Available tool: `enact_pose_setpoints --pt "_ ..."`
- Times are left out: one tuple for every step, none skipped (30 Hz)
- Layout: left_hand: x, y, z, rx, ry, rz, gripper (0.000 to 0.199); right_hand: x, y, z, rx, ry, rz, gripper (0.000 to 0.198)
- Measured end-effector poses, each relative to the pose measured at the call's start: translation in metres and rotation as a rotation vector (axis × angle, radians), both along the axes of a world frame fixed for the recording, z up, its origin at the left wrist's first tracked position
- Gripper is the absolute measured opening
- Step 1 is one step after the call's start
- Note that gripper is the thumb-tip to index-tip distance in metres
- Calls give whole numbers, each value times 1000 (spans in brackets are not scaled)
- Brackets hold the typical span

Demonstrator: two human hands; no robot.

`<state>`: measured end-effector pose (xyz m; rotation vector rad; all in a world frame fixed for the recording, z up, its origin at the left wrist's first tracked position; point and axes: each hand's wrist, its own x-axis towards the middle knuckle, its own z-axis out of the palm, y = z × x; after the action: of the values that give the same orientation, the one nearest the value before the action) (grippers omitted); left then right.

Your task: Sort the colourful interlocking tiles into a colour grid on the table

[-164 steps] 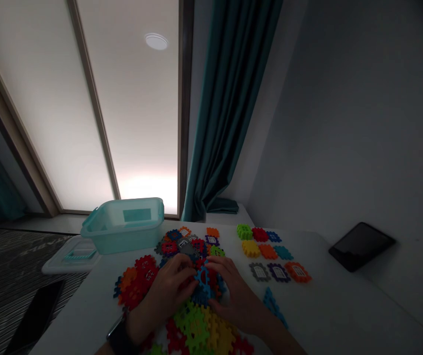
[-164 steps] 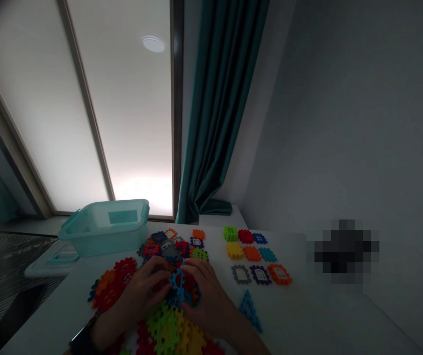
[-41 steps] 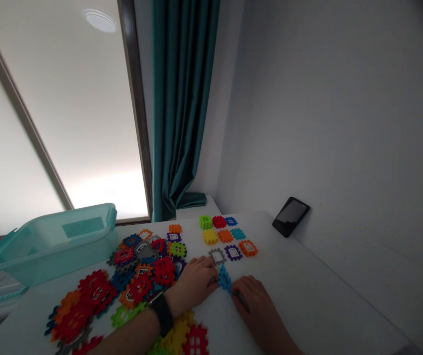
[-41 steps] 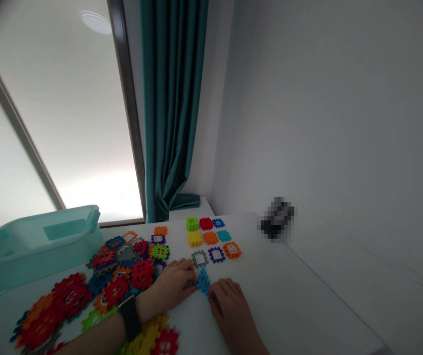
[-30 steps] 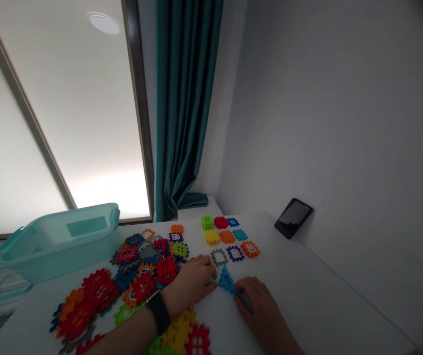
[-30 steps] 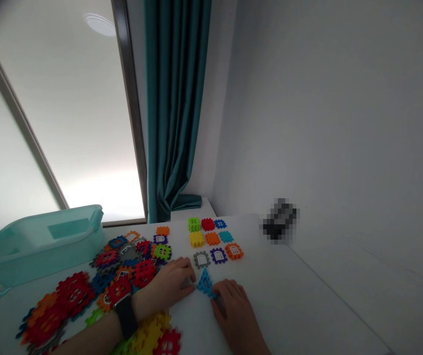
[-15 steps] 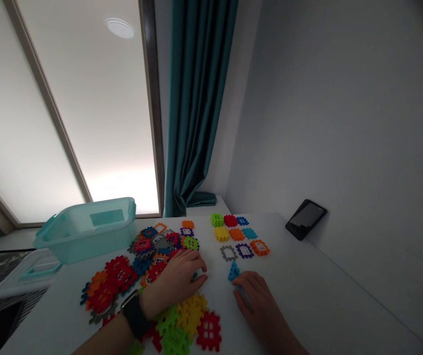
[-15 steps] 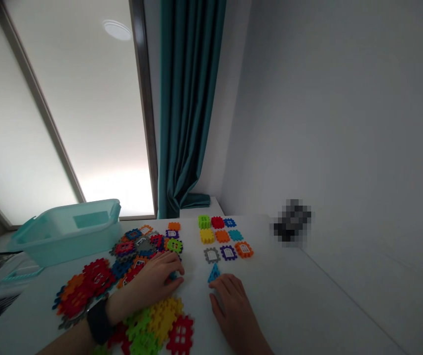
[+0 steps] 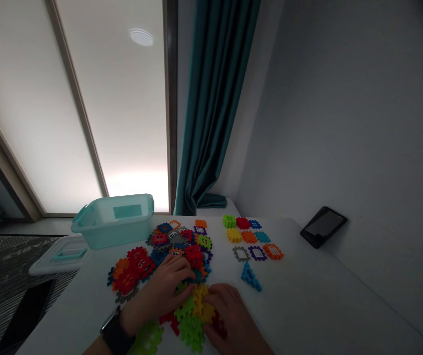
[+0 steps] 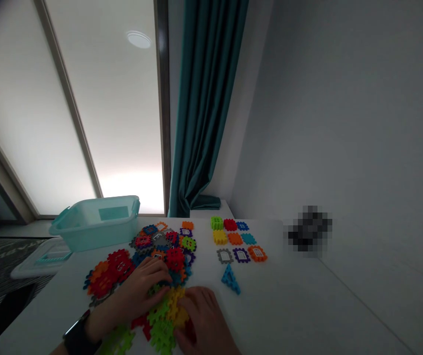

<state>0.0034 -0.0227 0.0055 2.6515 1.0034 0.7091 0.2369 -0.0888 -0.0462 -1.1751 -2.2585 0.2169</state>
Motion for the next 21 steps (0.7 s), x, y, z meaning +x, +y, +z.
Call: enact_pose_setpoints --pt "-2 -1 -3 3 -18 2 12 -3 0 -1 1 -10 3 44" --pt "-3 -1 -5 4 -32 5 13 -5 1 -3 0 -19 -3 44" --pt "-4 -2 -8 4 -41 8 13 -6 2 -4 1 -25 -14 44" --pt "-5 -3 -9 1 -45 9 13 -7 3 -5 5 -29 -24 44" --pt "-5 -4 -11 -2 -44 8 12 -7 4 -6 10 -28 -34 44" --pt "-6 -4 -11 -4 -41 9 12 -8 5 -6 17 -25 -45 44" --pt "-6 -5 -12 -5 -36 9 12 -8 7 -6 23 -20 -54 43" --pt "-6 -6 -12 -6 -30 8 11 -8 8 -5 29 -17 -62 42" --pt "-6 -7 -12 -6 -24 6 11 -8 10 -3 32 -15 -69 41" --pt "-7 -7 -12 -6 -18 4 10 -8 11 -2 31 -16 -77 41" --pt "-7 -8 -12 -6 -12 4 10 -8 13 0 26 -19 -82 40" --pt "-7 -9 -12 -4 -7 5 11 -8 14 2 18 -21 -87 39" --pt "-7 -9 -12 -2 -4 8 12 -9 15 4 7 -23 -89 39" --pt "-7 -10 -12 2 -3 11 13 -9 17 5 -4 -23 -90 38" --pt "-7 -10 -12 8 -5 14 14 -9 18 6 -15 -23 -87 37" --pt "-7 -10 -12 13 -10 18 15 -9 20 7 -24 -24 -80 36" --pt "-7 -10 -12 18 -18 21 16 -9 21 8 -31 -25 -73 36" --pt "-7 -9 -12 21 -27 25 16 -8 22 8 -36 -27 -68 34" --pt "-7 -8 -13 23 -34 27 17 -7 24 8 -39 -27 -68 34" --pt "-7 -7 -13 22 -41 29 17 -6 25 9 -40 -28 -70 33" --pt "-7 -6 -14 20 -47 29 18 -4 26 9 -40 -27 -76 33"
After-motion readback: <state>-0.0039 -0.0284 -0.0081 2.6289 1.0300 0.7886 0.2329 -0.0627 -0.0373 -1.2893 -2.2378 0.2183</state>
